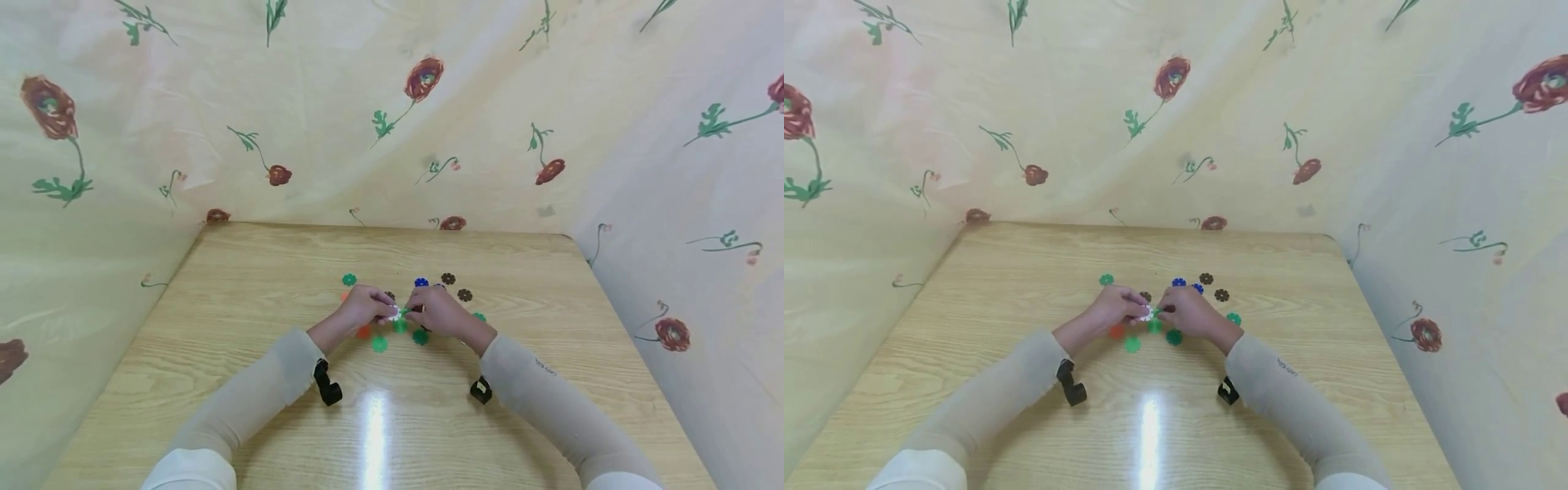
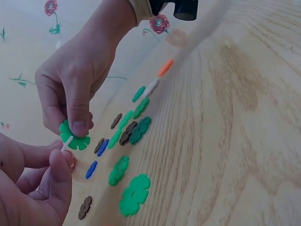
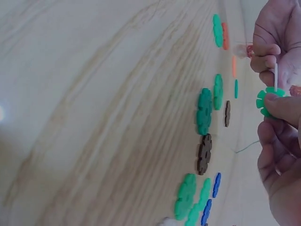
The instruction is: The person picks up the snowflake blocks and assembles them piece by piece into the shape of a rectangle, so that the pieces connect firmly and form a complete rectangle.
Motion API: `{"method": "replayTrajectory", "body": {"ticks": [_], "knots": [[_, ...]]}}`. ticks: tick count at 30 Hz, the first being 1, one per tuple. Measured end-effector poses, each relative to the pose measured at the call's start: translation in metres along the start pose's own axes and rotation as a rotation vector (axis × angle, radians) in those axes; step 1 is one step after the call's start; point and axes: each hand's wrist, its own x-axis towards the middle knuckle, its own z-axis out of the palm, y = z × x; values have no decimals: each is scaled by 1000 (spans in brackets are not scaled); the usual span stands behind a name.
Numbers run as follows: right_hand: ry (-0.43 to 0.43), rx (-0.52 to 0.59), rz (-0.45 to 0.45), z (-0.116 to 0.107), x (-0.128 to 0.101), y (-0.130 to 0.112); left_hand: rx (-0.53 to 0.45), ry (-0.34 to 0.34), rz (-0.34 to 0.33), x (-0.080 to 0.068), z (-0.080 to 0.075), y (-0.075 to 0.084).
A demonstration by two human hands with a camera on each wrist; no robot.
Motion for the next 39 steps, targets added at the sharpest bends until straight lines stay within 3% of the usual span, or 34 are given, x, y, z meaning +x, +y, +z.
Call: {"method": "replayTrajectory", "body": {"ticks": [8, 16, 21, 32, 37, 39], "knots": [[22, -87, -154, -3, -1, 4, -42, 34, -19, -3, 8, -1], [31, -98, -167, -6, 5, 2, -65, 56, -7, 1, 8, -1], [5, -113, -151, -5, 5, 2, -66, 27, -18, 0, 5, -3], [14, -110, 34, -4, 12, -6, -90, -50, -70, -5, -7, -4], [-105, -75, 256, 7, 17, -5, -143, -37, -79, -8, -10, -11], [-176, -91, 307, 12, 17, -5, -185, -22, -88, -10, -10, -14]]}}
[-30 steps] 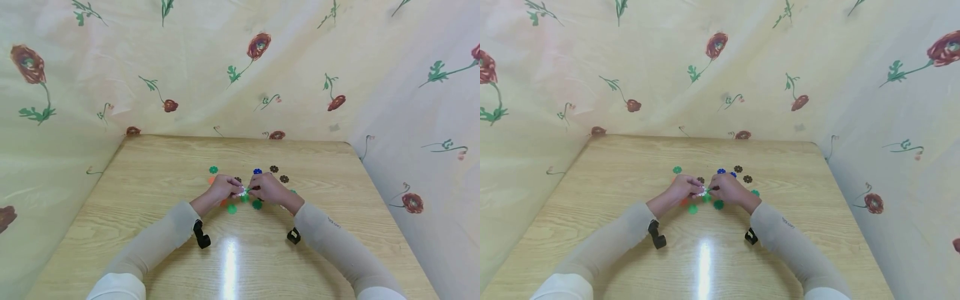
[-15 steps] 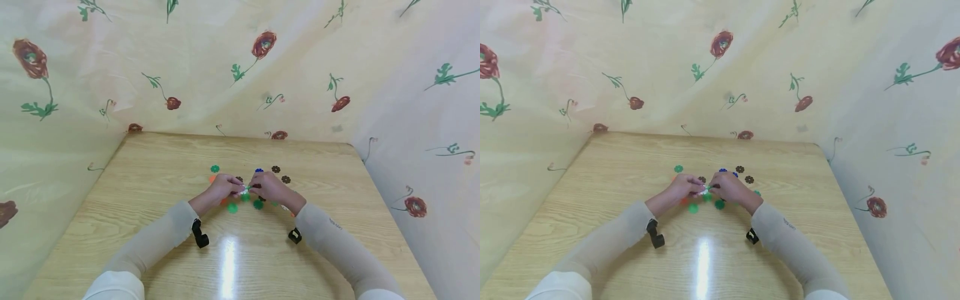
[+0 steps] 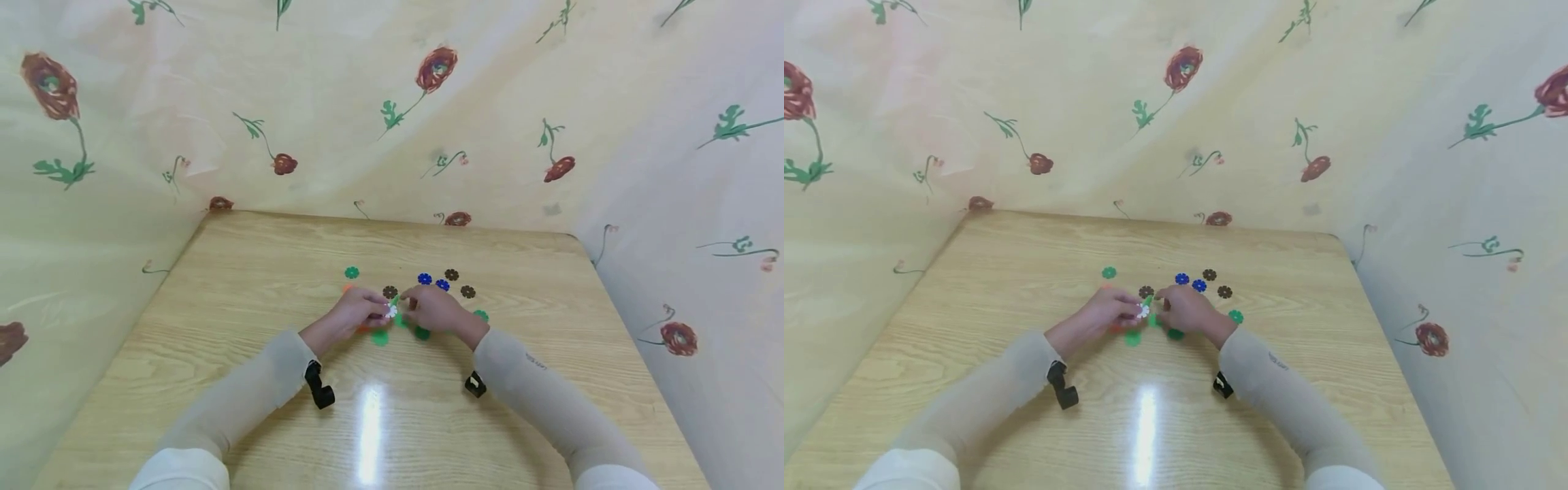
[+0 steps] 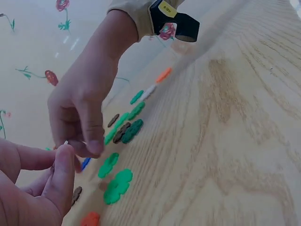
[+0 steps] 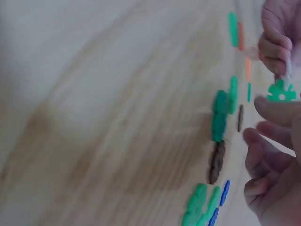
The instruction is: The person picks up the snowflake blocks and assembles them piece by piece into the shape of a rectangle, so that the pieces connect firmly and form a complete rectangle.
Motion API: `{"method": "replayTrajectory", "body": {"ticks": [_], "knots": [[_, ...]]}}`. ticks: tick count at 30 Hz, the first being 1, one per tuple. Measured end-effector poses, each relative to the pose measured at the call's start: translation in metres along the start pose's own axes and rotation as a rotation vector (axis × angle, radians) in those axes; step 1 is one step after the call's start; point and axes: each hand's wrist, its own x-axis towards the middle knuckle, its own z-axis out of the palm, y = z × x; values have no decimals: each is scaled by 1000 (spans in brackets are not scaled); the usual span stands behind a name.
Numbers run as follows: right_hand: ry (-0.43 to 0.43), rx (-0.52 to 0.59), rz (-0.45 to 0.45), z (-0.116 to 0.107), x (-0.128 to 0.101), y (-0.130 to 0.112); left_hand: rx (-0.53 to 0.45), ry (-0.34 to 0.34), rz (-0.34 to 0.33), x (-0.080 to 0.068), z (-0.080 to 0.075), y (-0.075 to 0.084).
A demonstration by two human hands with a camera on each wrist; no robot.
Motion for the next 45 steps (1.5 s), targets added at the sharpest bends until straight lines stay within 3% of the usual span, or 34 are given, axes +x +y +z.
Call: {"method": "replayTrajectory", "body": {"ticks": [3, 7, 23, 28, 32, 36, 40, 45], "knots": [[-60, -82, -7, 6, 1, -1, -48, 15, -8, -2, 0, -2], [-68, -142, -21, 10, 2, -2, -80, 30, -10, -2, -1, -3], [-99, -68, 32, 8, 9, -5, -91, 10, 6, -5, 1, -2], [-12, 82, 62, 7, 11, 0, -77, 11, 4, -8, 4, -1], [120, 254, 91, 3, 10, 9, -66, 22, 5, -8, 6, -2], [192, 478, 157, 1, 9, 17, -52, 21, 7, -8, 9, -3], [213, 652, 174, 0, 8, 23, -21, 1, 22, -9, 13, -5], [218, 710, 136, -3, 6, 25, 9, -13, 39, -10, 16, -4]]}}
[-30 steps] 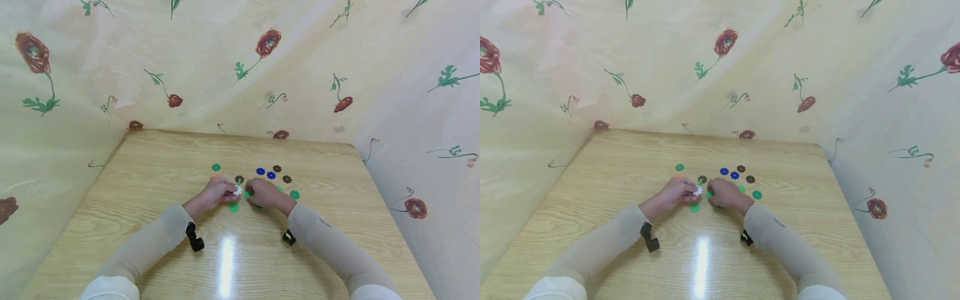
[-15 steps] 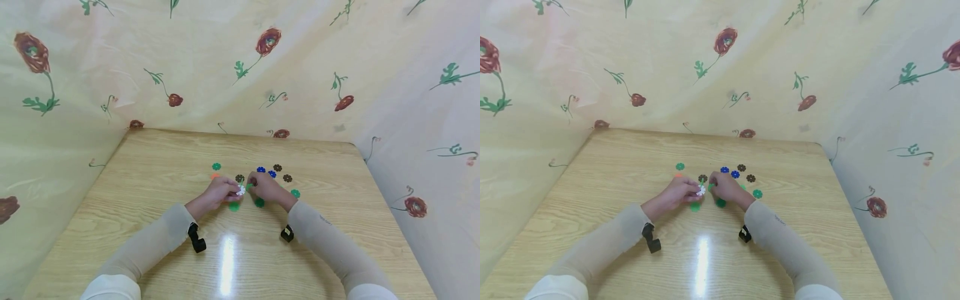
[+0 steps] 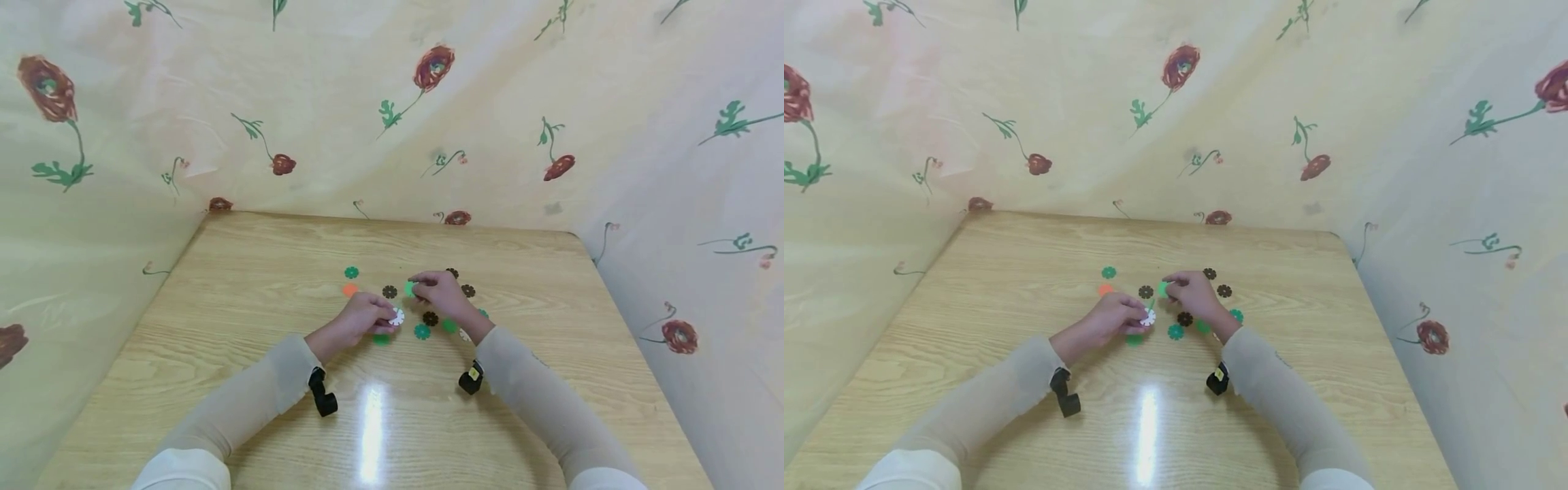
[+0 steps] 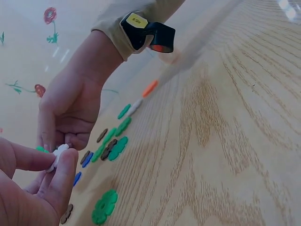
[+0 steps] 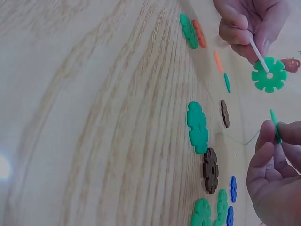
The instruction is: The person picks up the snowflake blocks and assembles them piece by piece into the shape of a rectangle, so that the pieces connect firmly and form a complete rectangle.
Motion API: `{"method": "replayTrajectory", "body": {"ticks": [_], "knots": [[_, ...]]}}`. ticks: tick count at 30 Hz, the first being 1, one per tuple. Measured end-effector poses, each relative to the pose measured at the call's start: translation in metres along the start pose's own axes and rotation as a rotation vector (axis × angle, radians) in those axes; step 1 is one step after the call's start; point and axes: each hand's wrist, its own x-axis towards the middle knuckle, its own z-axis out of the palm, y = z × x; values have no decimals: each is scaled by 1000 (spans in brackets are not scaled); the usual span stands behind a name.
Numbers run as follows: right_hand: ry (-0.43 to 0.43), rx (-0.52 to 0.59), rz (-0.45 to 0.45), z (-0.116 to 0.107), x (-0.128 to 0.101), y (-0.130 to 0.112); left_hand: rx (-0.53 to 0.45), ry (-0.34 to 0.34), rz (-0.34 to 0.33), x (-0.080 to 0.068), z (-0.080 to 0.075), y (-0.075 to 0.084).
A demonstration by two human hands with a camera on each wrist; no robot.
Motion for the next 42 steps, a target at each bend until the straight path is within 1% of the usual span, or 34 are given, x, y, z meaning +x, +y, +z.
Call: {"method": "replayTrajectory", "body": {"ticks": [3, 8, 12, 15, 19, 27, 36, 42], "knots": [[-7, 4, -1, -1, -1, -2, 7, 1, -2, -1, 1, 1], [-45, -23, -24, 0, -4, -5, 21, -10, -6, -1, 2, 0], [-72, -72, -46, 2, -5, -7, 33, -13, -14, 0, 3, 0], [-85, -107, -45, 3, -6, -8, 38, -14, -21, -1, 3, 1], [-95, -126, -36, 4, -8, -10, 41, -20, -20, -3, 3, 1], [-80, -98, -52, 9, -10, -12, 27, 7, -20, -6, 5, 0], [-71, -64, -19, 12, -11, -8, 24, 31, -12, -4, 7, -5], [-64, -40, -8, 13, -13, -6, 11, 29, -7, -4, 6, -6]]}}
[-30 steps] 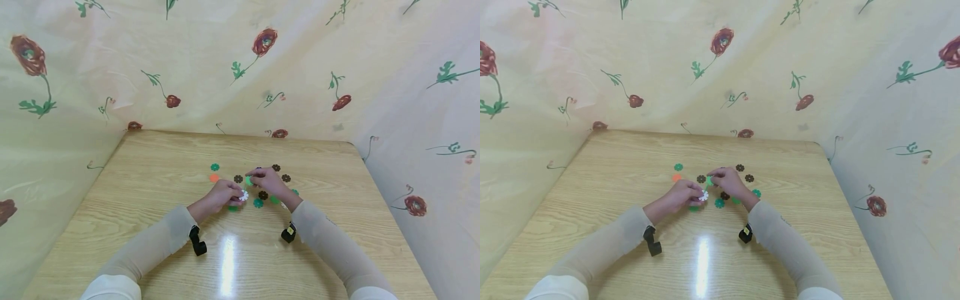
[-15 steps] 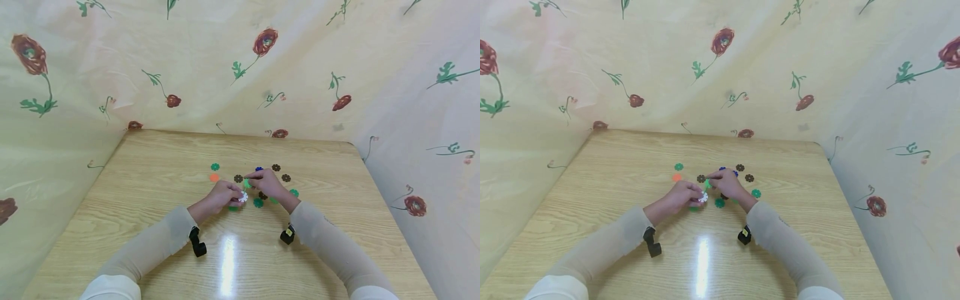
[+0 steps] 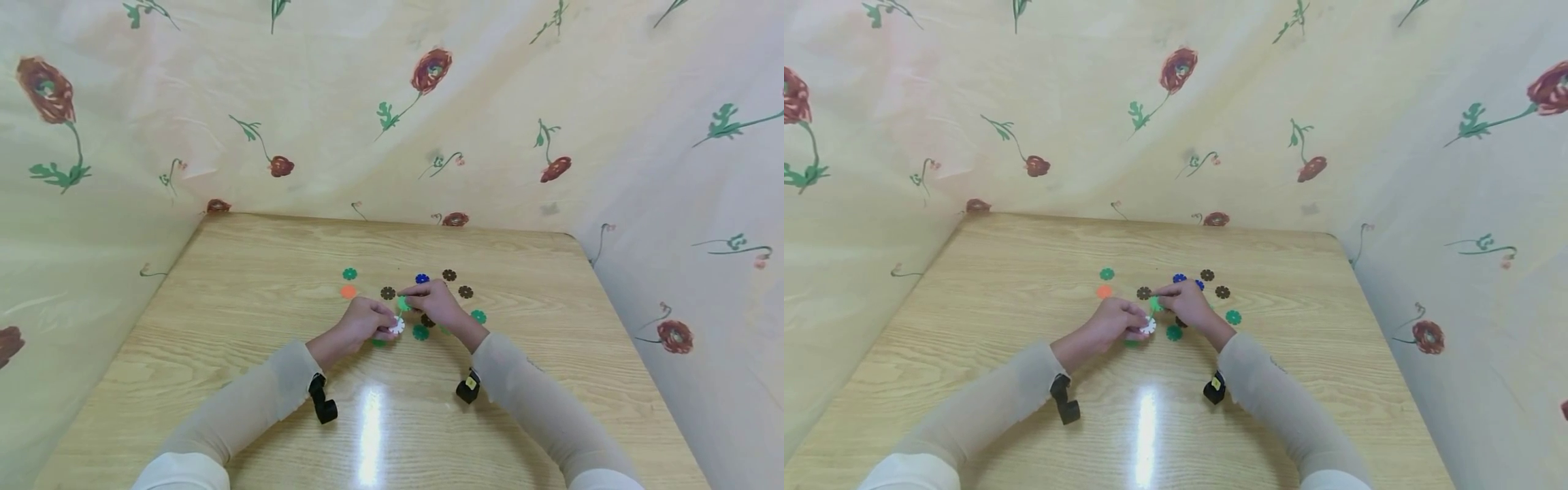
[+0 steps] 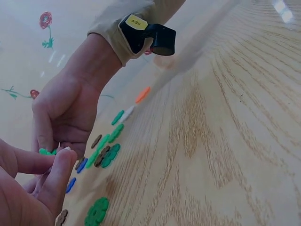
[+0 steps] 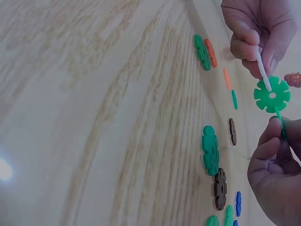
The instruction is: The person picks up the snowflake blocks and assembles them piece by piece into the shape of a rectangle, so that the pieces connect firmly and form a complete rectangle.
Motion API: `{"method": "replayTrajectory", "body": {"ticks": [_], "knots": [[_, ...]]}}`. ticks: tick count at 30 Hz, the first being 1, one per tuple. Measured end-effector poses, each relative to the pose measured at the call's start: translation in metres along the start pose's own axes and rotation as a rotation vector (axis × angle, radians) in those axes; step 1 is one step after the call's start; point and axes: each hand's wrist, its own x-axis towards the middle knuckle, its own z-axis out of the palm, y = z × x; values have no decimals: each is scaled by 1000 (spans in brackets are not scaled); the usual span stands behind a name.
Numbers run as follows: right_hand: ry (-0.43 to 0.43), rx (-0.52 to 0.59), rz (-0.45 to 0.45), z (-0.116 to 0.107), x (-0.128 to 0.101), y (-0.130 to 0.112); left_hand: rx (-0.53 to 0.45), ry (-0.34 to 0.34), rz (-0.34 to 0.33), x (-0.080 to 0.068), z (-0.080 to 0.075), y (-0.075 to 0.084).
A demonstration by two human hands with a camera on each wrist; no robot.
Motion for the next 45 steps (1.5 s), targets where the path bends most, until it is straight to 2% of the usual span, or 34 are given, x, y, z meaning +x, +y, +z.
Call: {"method": "replayTrajectory", "body": {"ticks": [16, 31, 35, 41, 45], "knots": [[-11, -18, -25, 1, -1, 1, 17, 14, 0, -1, 3, -3], [-9, -52, -19, 1, -3, -5, 62, 84, -5, -3, 5, -3], [-14, -45, -25, 1, -5, -6, 59, 50, -18, -3, 3, -1], [-63, 11, -8, -5, -9, -9, 103, -62, -30, -1, -3, 5], [-74, 5, -22, -6, -12, -11, 188, -34, -5, -3, -4, 12]]}}
